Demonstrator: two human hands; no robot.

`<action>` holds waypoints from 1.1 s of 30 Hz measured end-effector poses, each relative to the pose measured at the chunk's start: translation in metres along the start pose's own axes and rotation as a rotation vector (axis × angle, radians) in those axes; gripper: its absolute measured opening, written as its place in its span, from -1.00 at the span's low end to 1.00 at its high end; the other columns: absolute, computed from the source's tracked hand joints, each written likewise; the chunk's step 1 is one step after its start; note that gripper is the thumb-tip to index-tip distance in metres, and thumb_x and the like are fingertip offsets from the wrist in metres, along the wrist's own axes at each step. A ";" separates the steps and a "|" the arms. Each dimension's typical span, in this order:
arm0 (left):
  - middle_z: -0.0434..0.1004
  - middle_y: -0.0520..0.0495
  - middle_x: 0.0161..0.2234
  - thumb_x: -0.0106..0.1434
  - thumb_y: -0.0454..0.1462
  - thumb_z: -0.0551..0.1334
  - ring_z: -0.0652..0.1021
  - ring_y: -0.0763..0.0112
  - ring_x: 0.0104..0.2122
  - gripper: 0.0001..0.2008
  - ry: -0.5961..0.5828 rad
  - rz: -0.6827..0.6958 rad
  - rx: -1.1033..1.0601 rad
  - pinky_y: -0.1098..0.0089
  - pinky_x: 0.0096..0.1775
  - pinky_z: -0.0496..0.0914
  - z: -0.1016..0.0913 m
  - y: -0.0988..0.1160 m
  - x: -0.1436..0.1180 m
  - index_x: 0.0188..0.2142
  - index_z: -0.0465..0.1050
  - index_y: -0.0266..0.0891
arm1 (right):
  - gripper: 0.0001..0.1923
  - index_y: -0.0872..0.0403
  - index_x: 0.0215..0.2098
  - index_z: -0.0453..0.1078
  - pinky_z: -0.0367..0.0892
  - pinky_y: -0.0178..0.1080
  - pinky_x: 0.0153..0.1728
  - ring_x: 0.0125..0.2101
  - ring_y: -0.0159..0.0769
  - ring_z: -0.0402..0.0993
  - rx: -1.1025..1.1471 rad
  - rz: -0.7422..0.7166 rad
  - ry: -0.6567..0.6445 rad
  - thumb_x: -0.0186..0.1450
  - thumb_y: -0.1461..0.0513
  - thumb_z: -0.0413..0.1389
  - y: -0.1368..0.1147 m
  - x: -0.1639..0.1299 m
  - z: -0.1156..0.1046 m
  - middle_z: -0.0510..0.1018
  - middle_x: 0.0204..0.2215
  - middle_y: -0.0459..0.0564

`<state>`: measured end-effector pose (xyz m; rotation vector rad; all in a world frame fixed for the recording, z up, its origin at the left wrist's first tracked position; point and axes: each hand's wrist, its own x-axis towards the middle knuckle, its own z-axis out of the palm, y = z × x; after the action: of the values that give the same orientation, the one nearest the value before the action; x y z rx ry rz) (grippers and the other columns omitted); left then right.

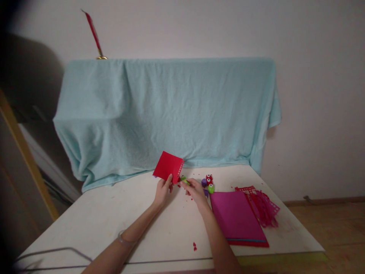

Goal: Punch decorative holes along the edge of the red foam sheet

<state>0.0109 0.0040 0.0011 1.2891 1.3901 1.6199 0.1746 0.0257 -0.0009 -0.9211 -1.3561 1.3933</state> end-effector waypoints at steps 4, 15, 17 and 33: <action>0.28 0.02 -0.72 0.27 0.08 0.09 0.30 0.50 -0.67 -0.45 0.014 0.003 0.027 0.46 -0.57 0.15 0.000 0.000 0.000 -0.66 0.28 -0.27 | -0.58 0.14 -0.32 0.45 0.09 -0.36 -0.62 -0.66 -0.46 0.23 0.015 -0.003 -0.007 0.06 -0.03 0.28 0.002 0.001 0.000 0.40 -0.62 -0.16; 0.29 0.03 -0.73 0.26 0.11 0.08 0.31 0.51 -0.68 -0.43 -0.004 0.006 0.032 0.46 -0.55 0.17 0.000 0.003 -0.001 -0.67 0.27 -0.26 | -0.54 0.14 -0.30 0.44 0.09 -0.36 -0.63 -0.68 -0.44 0.23 -0.008 0.003 -0.006 0.06 -0.07 0.26 0.006 0.004 -0.002 0.38 -0.68 -0.17; 0.29 0.03 -0.73 0.25 0.12 0.09 0.32 0.51 -0.68 -0.43 -0.008 0.005 0.024 0.46 -0.54 0.18 0.000 0.004 -0.001 -0.67 0.27 -0.26 | -0.53 0.14 -0.30 0.44 0.08 -0.36 -0.63 -0.68 -0.44 0.23 -0.013 0.007 -0.002 0.06 -0.07 0.26 0.006 0.004 -0.001 0.38 -0.69 -0.18; 0.27 0.03 -0.73 0.24 0.15 0.08 0.30 0.50 -0.68 -0.42 -0.015 0.014 0.045 0.46 -0.57 0.15 0.001 0.001 -0.001 -0.64 0.30 -0.28 | -0.52 0.15 -0.41 0.40 0.34 -0.29 -0.54 -0.63 -0.33 0.46 0.298 0.136 0.010 0.15 -0.12 0.18 0.002 0.000 0.001 0.56 -0.50 0.06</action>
<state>0.0118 0.0033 0.0014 1.3372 1.4187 1.5931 0.1731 0.0257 -0.0027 -0.8304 -1.0564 1.6399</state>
